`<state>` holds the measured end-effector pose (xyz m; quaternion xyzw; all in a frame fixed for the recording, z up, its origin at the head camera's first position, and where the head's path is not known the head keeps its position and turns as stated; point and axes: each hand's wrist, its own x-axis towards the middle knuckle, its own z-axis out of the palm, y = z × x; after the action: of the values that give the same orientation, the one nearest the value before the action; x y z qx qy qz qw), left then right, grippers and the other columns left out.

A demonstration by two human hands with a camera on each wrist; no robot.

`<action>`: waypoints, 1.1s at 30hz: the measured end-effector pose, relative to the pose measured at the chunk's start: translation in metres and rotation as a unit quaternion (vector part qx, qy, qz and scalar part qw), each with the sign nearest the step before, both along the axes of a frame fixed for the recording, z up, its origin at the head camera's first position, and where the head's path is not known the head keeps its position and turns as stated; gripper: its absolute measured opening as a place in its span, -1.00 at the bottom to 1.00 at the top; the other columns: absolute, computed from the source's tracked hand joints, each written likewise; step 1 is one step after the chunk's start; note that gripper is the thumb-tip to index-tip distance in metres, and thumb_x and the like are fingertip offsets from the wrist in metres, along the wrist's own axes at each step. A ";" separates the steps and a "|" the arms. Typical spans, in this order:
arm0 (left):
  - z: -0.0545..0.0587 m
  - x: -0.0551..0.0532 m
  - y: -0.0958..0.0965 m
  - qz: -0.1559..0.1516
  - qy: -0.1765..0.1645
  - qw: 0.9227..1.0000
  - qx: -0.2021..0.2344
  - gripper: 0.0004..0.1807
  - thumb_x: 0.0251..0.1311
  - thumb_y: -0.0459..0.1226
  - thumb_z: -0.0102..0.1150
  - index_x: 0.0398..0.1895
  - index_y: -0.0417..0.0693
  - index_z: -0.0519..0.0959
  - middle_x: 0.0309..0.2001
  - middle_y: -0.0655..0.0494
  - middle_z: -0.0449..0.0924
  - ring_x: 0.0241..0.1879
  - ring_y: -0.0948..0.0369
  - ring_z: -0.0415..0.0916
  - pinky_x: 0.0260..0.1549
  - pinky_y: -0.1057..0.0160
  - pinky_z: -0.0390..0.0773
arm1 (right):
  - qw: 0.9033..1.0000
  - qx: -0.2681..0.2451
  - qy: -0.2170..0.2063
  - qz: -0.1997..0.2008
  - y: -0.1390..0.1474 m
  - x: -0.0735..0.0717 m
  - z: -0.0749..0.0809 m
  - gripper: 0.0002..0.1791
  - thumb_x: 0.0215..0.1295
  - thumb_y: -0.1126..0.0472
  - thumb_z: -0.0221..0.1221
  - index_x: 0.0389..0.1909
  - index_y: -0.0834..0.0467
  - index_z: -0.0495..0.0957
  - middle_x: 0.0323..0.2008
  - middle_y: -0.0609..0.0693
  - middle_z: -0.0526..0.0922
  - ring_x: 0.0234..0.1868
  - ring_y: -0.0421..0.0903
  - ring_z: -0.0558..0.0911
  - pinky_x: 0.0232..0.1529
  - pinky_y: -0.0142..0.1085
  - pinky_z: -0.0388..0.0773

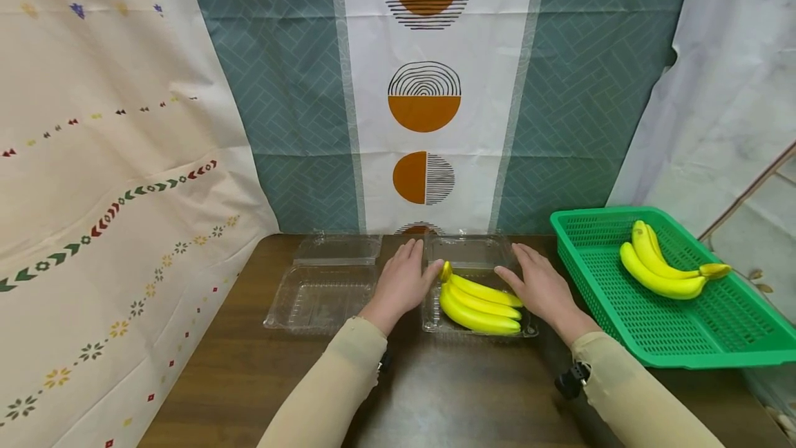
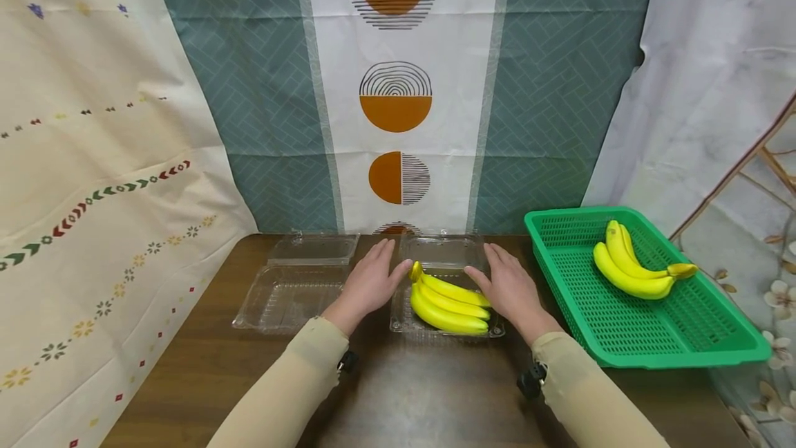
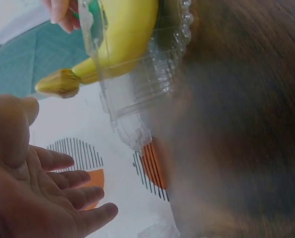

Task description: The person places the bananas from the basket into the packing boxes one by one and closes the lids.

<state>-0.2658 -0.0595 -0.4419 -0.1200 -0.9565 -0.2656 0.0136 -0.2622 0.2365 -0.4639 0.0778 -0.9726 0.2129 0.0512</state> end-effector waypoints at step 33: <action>-0.018 -0.018 0.008 0.018 -0.062 0.998 0.014 -0.13 0.74 0.22 -0.14 0.78 -0.21 0.14 0.73 -0.14 0.17 0.73 -0.13 0.03 0.65 -0.15 0.08 | 0.991 -0.055 -0.125 0.002 0.010 -0.015 -0.018 0.03 0.76 -0.33 -0.10 0.76 0.41 -0.14 0.71 0.49 -0.05 0.69 0.51 0.01 0.59 0.42 0.01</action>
<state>-0.2840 -0.0512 -0.4595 -0.0856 -0.9539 -0.2851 -0.0388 -0.2770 0.2461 -0.4817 0.0499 -0.9581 0.2740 -0.0671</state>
